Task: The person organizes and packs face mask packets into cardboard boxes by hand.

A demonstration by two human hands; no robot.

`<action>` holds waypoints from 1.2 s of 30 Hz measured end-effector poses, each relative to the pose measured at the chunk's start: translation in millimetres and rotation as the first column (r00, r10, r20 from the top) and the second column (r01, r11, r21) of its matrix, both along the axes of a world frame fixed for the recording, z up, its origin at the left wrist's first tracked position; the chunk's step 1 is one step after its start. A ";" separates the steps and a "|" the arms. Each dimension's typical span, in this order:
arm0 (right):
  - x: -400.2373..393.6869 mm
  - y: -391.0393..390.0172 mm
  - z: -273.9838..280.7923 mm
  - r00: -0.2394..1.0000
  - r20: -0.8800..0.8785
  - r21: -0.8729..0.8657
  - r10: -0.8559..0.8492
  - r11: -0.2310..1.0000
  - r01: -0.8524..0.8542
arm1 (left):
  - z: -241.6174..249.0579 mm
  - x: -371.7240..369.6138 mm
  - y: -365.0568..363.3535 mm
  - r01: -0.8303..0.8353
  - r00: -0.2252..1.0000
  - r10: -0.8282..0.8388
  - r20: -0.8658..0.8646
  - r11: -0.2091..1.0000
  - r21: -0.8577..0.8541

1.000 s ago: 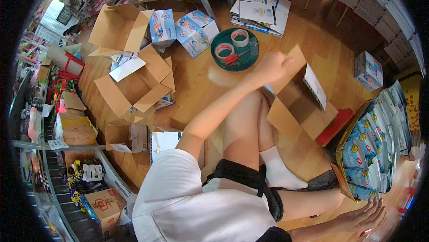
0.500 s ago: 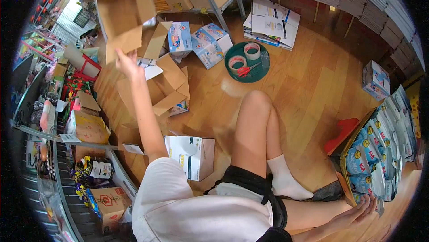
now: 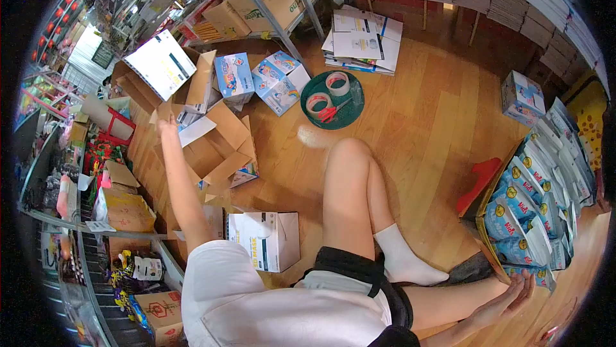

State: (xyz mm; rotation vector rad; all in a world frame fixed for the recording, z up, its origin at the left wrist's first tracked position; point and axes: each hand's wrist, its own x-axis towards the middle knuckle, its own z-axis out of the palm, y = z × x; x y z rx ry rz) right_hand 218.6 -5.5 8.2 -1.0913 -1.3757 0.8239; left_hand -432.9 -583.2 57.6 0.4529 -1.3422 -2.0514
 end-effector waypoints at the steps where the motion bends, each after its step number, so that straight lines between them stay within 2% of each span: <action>1: 2.0 0.2 -1.7 1.000 -0.010 0.005 0.003 1.000 -0.003 | 0.2 -0.1 1.6 -0.012 1.000 0.012 0.004 1.000 -0.028; 5: 1.2 1.1 -6.8 1.000 0.000 -0.005 0.013 1.000 -0.013 | 8.2 3.5 3.2 -0.049 0.999 0.051 0.007 0.992 -0.117; 12: -20.7 -4.7 -1.5 0.995 -0.089 -0.036 0.042 0.998 -0.045 | 6.0 -2.0 1.2 -0.089 0.993 0.109 0.043 0.938 -0.335; 13: -19.3 -2.6 -2.3 0.998 -0.052 -0.022 0.044 0.999 -0.045 | 3.6 -4.3 -1.1 -0.096 0.991 0.125 0.052 0.921 -0.377; 15: -13.8 0.9 -9.6 0.999 0.026 0.008 0.028 1.000 -0.028 | -0.5 -7.8 -8.0 -0.115 0.985 0.162 0.062 0.876 -0.468; 19: -14.1 0.8 -9.6 0.998 -0.012 0.017 0.062 0.998 -0.062 | -13.8 -12.2 -8.6 -0.151 0.964 0.253 0.083 0.776 -0.613; 29: -30.5 -3.2 3.4 0.989 -0.047 0.073 0.137 0.988 -0.134 | -21.8 6.5 -5.8 -0.261 0.884 0.464 0.049 0.578 -0.773; 32: -33.7 -6.5 3.8 0.987 -0.034 0.076 0.158 0.985 -0.155 | -15.9 16.4 -3.5 -0.309 0.862 0.507 -0.008 0.511 -0.802; 36: -38.5 -10.4 4.7 0.982 0.011 0.048 0.191 0.980 -0.191 | -1.0 38.2 10.3 -0.412 0.803 0.572 -0.167 0.331 -0.849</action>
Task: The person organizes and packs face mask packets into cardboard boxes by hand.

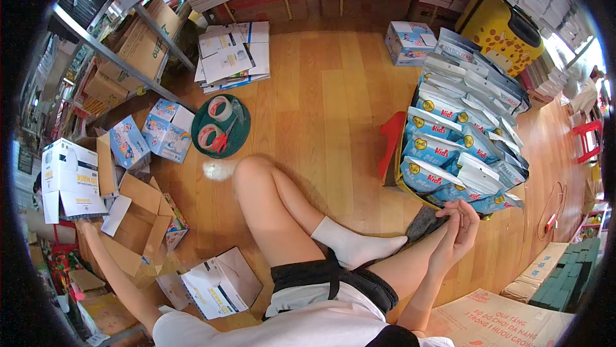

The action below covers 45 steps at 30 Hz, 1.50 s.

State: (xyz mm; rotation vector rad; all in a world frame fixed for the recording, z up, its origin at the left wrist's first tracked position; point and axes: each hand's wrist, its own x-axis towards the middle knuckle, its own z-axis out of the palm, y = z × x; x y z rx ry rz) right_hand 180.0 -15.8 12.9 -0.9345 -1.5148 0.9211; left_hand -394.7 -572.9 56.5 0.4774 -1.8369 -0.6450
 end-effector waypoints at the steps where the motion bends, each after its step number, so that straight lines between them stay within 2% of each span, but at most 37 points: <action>1: -1.3 -0.7 0.4 1.000 0.010 -0.007 0.016 1.000 -0.016 | 6.4 8.9 6.4 -0.032 0.999 0.030 -0.036 0.998 -0.053; 5: -10.0 -5.1 1.9 0.996 -0.024 -0.021 0.090 0.996 -0.090 | 41.1 50.8 70.2 -0.154 0.957 0.053 -0.284 0.924 -0.349; 8: -15.6 -9.1 5.2 0.969 0.040 -0.031 0.242 0.970 -0.241 | 67.0 92.2 154.1 -0.042 0.885 -0.221 -0.410 0.839 -0.543; 9: -18.1 -11.0 4.8 0.949 0.078 -0.036 0.304 0.952 -0.302 | 72.6 105.8 183.2 0.096 0.784 -0.444 -0.434 0.778 -0.621; 10: -20.5 -11.9 4.1 0.924 0.117 -0.043 0.365 0.931 -0.362 | 79.5 117.3 206.9 0.078 0.749 -0.489 -0.447 0.734 -0.674; 11: -22.6 -12.5 0.3 0.894 0.170 -0.001 0.414 0.908 -0.420 | 86.5 128.7 230.7 0.055 0.714 -0.534 -0.453 0.687 -0.724; 14: -32.8 -18.7 -8.0 0.801 0.319 0.067 0.507 0.831 -0.552 | 99.3 157.3 290.2 0.156 0.797 -0.587 -0.142 0.428 -0.890; 15: -38.1 -21.8 -4.8 0.770 0.363 0.061 0.524 0.811 -0.581 | 76.8 153.9 305.5 0.431 0.824 -0.555 0.111 0.489 -0.758; 16: -40.2 -23.5 -4.1 0.739 0.402 0.051 0.541 0.792 -0.608 | 58.8 139.3 307.6 0.420 0.847 -0.470 0.249 0.303 -0.855; 17: -39.1 -23.3 -6.9 0.733 0.407 0.035 0.545 0.792 -0.609 | 22.0 115.7 298.7 0.571 0.805 -0.392 0.445 0.308 -0.761; 18: -38.7 -23.1 -10.9 0.730 0.406 0.019 0.550 0.793 -0.608 | -25.7 81.7 276.5 0.723 0.691 -0.337 0.640 0.337 -0.603; 19: -39.8 -24.7 -15.3 0.731 0.398 0.003 0.555 0.796 -0.606 | -53.2 72.2 270.5 0.795 0.598 -0.211 0.773 0.284 -0.536; 20: -40.5 -25.6 -13.1 0.726 0.421 -0.022 0.544 0.806 -0.591 | -72.8 74.7 273.7 0.785 0.608 -0.120 0.785 0.235 -0.573; 22: -39.1 -26.0 -14.6 0.714 0.452 -0.045 0.536 0.812 -0.581 | -93.8 83.5 284.8 0.771 0.626 -0.041 0.778 0.181 -0.611; 23: -38.4 -26.0 -15.8 0.699 0.472 -0.057 0.537 0.810 -0.584 | -111.3 78.0 278.7 0.782 0.623 -0.215 0.752 0.143 -0.607; 24: -38.7 -26.3 -16.5 0.690 0.473 -0.083 0.548 0.808 -0.584 | -103.1 93.3 290.6 0.820 0.573 -0.243 0.783 0.152 -0.553; 28: -44.0 -27.1 -21.5 0.647 0.494 -0.122 0.581 0.783 -0.610 | -102.2 141.9 325.1 0.909 0.351 -0.334 0.875 -0.105 -0.404; 31: -52.9 -28.4 -22.1 0.609 0.508 -0.123 0.610 0.751 -0.649 | -133.8 150.2 317.7 0.932 0.261 -0.283 0.923 -0.175 -0.317; 33: -58.1 -28.9 -23.0 0.585 0.515 -0.100 0.626 0.722 -0.685 | -167.9 129.2 292.1 0.956 0.292 -0.021 0.956 -0.022 -0.293; 34: -59.5 -30.3 -23.7 0.582 0.509 -0.100 0.634 0.715 -0.692 | -184.4 107.4 273.8 0.963 0.268 0.122 0.956 -0.021 -0.267; 35: -61.5 -31.8 -24.9 0.581 0.502 -0.098 0.640 0.710 -0.697 | -208.1 90.0 247.5 0.894 0.443 0.171 0.880 -0.158 -0.420; 37: -64.7 -31.9 -31.6 0.564 0.498 -0.123 0.659 0.697 -0.706 | -190.0 103.4 251.2 0.898 0.439 0.112 0.892 -0.094 -0.430; 40: -65.8 -32.5 -46.2 0.458 0.542 -0.224 0.705 0.646 -0.730 | -174.0 98.2 274.7 0.969 0.204 0.151 0.967 0.110 -0.222; 43: -64.7 -32.2 -73.5 0.294 0.630 -0.342 0.718 0.597 -0.725 | -146.0 111.8 325.1 0.993 0.051 0.108 0.993 0.100 -0.062; 44: -60.3 -33.2 -89.2 0.238 0.650 -0.395 0.721 0.589 -0.705 | -136.4 119.5 353.0 0.997 0.034 0.033 0.999 0.074 -0.036; 45: -54.2 -32.5 -104.3 0.184 0.671 -0.445 0.718 0.588 -0.675 | -135.9 125.8 376.3 1.000 0.018 -0.180 0.983 0.007 -0.017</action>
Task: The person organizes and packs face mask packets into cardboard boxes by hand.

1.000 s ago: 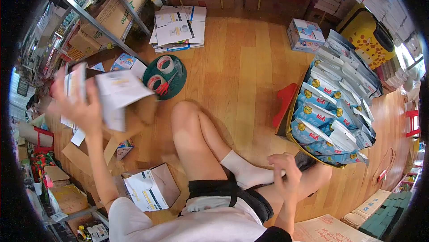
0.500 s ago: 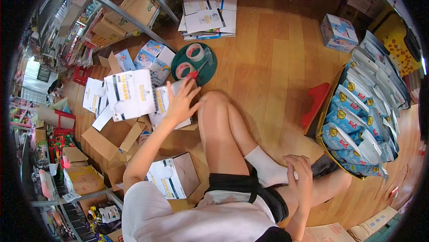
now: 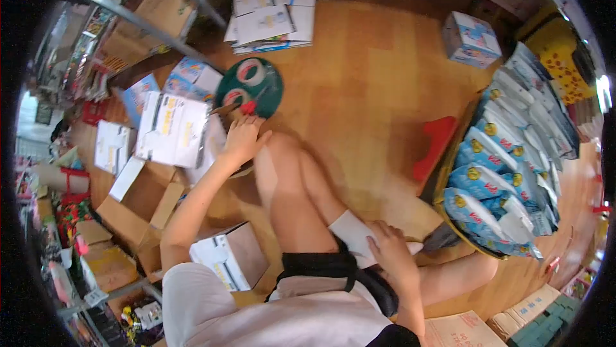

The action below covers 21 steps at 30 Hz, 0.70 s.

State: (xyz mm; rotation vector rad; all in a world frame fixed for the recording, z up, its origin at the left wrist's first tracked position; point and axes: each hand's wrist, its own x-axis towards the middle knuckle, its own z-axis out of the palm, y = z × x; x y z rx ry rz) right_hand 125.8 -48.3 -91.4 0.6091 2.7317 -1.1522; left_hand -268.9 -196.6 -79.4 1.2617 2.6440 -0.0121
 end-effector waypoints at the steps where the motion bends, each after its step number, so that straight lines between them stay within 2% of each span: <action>1: 5.1 0.1 -14.4 0.994 0.109 0.004 0.002 1.000 -0.002 | 1.4 5.1 27.3 0.071 0.997 -0.072 0.006 0.995 0.067; 2: 8.6 0.2 -29.1 0.976 0.216 0.008 0.000 1.000 -0.001 | -0.8 8.4 57.6 0.140 0.990 -0.142 0.005 0.980 0.138; 4: 12.8 3.9 -58.3 0.974 0.227 0.071 -0.028 0.997 0.012 | -13.8 14.0 125.6 0.242 0.966 -0.258 0.018 0.927 0.286; 5: 7.7 8.3 -62.1 0.954 0.296 0.036 -0.036 0.999 0.026 | -17.6 15.9 161.2 0.284 0.951 -0.309 0.016 0.892 0.351; 7: 11.6 5.8 -80.6 0.946 0.310 0.152 -0.091 0.987 0.045 | -46.7 14.6 244.4 0.413 0.899 -0.430 -0.088 0.761 0.500; 9: 18.1 3.8 -101.8 0.898 0.432 0.025 -0.089 0.996 0.087 | -55.0 23.1 338.3 0.454 0.870 -0.480 -0.112 0.692 0.562; 11: 28.3 0.4 -124.0 0.903 0.428 -0.093 -0.039 0.992 0.087 | -60.0 35.5 434.7 0.442 0.867 -0.484 -0.119 0.638 0.631; 13: 39.2 -19.3 -148.5 0.921 0.379 -0.078 -0.092 0.988 0.132 | -67.7 39.2 526.1 0.542 0.818 -0.512 -0.262 0.531 0.652; 15: 31.6 -34.8 -145.4 0.922 0.343 -0.032 -0.177 0.979 0.200 | -71.2 40.1 599.1 0.685 0.724 -0.513 -0.462 0.455 0.568; 16: 24.8 -34.5 -139.7 0.905 0.380 0.025 -0.194 0.980 0.199 | -75.4 39.5 626.7 0.709 0.700 -0.555 -0.449 0.463 0.532; 18: 34.2 -55.7 -174.6 0.923 0.220 -0.005 -0.315 0.946 0.324 | -107.9 40.1 672.3 0.585 0.807 -0.490 -0.328 0.597 0.549; 21: 29.5 -61.1 -176.3 0.901 0.056 -0.038 -0.429 0.901 0.432 | -140.1 35.7 684.9 0.554 0.826 -0.503 -0.254 0.641 0.531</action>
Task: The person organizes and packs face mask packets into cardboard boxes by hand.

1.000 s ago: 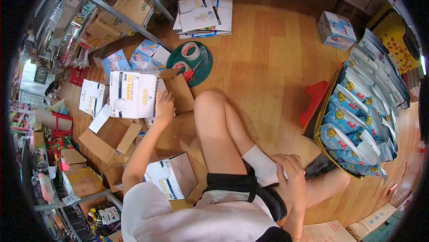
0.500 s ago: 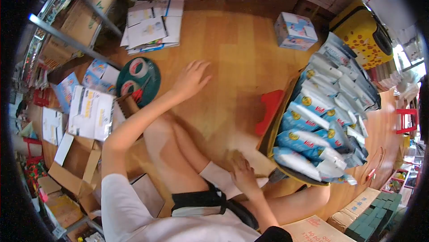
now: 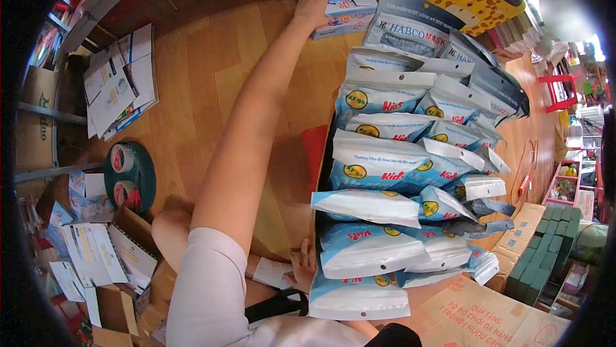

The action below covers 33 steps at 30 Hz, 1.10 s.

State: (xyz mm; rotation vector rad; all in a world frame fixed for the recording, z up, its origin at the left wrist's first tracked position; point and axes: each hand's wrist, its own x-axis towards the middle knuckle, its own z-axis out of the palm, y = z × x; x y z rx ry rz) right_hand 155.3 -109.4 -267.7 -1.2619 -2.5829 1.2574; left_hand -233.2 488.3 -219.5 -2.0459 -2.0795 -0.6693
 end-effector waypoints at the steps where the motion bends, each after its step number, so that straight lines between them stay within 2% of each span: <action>1: -2.3 -0.2 1.5 0.996 0.086 -0.001 0.038 0.999 -0.038 | 6.6 3.2 -9.2 -0.021 1.000 0.021 -0.005 1.000 0.008; 3: -5.2 9.3 16.0 0.958 0.255 -0.006 0.130 0.991 -0.133 | 35.5 19.1 -53.1 -0.083 0.996 0.083 -0.012 0.996 0.029; 4: -10.3 20.0 31.7 0.934 0.304 -0.135 0.187 0.979 -0.152 | 50.8 24.3 -82.6 -0.097 0.995 0.097 0.003 0.995 -0.008; 6: -8.8 22.4 32.4 0.926 0.304 -0.185 0.225 0.967 -0.175 | 72.8 31.6 -146.4 -0.128 0.991 0.130 0.021 0.988 -0.084; 10: -15.8 32.1 38.1 0.913 0.278 -0.359 0.299 0.914 -0.190 | 74.4 42.1 -310.9 -0.185 0.971 0.196 0.140 0.979 -0.089; 11: -14.2 28.6 40.6 0.923 0.280 -0.293 0.264 0.939 -0.180 | 82.4 46.5 -357.1 -0.168 0.970 0.185 0.157 0.979 -0.115; 13: -8.3 36.4 41.5 0.908 0.285 -0.196 0.305 0.946 -0.257 | 100.2 54.2 -438.2 -0.142 0.959 0.184 0.216 0.970 -0.196; 15: -11.5 59.9 67.7 0.890 0.263 -0.111 0.374 0.928 -0.357 | 114.1 54.7 -501.2 -0.066 0.960 0.142 0.243 0.952 -0.298; 16: -12.1 77.3 73.1 0.904 0.031 -0.016 0.427 0.904 -0.426 | 121.0 51.3 -524.6 -0.010 0.967 0.094 0.236 0.943 -0.333; 17: -18.2 83.6 87.8 0.912 -0.126 0.008 0.390 0.920 -0.392 | 125.1 47.4 -546.8 0.046 0.971 0.046 0.236 0.927 -0.371; 18: -24.1 89.5 102.3 0.890 -0.278 0.032 0.360 0.930 -0.367 | 126.0 37.6 -562.6 0.097 0.982 -0.022 0.190 0.914 -0.393; 20: -47.3 95.8 155.8 0.904 -0.407 -0.095 0.131 0.978 -0.184 | 122.7 19.7 -582.9 0.178 0.983 -0.148 0.105 0.887 -0.426; 23: -90.7 106.1 171.2 0.841 -0.466 0.276 0.275 0.948 -0.158 | 122.3 16.5 -595.1 0.203 0.962 -0.264 -0.065 0.857 -0.473; 26: -126.6 119.2 142.6 0.919 -0.148 0.573 0.365 0.789 -0.221 | 153.0 47.2 -592.6 0.226 0.949 -0.299 -0.105 0.871 -0.437; 29: -136.8 122.5 119.5 0.931 -0.156 0.577 0.330 0.795 -0.185 | 142.2 50.0 -589.5 0.267 0.946 -0.323 -0.034 0.832 -0.487; 32: -135.1 127.3 129.6 0.951 -0.094 0.397 0.294 0.887 -0.235 | 116.6 30.5 -585.0 0.328 0.941 -0.319 0.111 0.785 -0.525; 33: -136.5 127.9 129.1 0.945 -0.037 0.445 0.324 0.852 -0.275 | 110.8 28.6 -585.9 0.322 0.942 -0.323 0.094 0.787 -0.527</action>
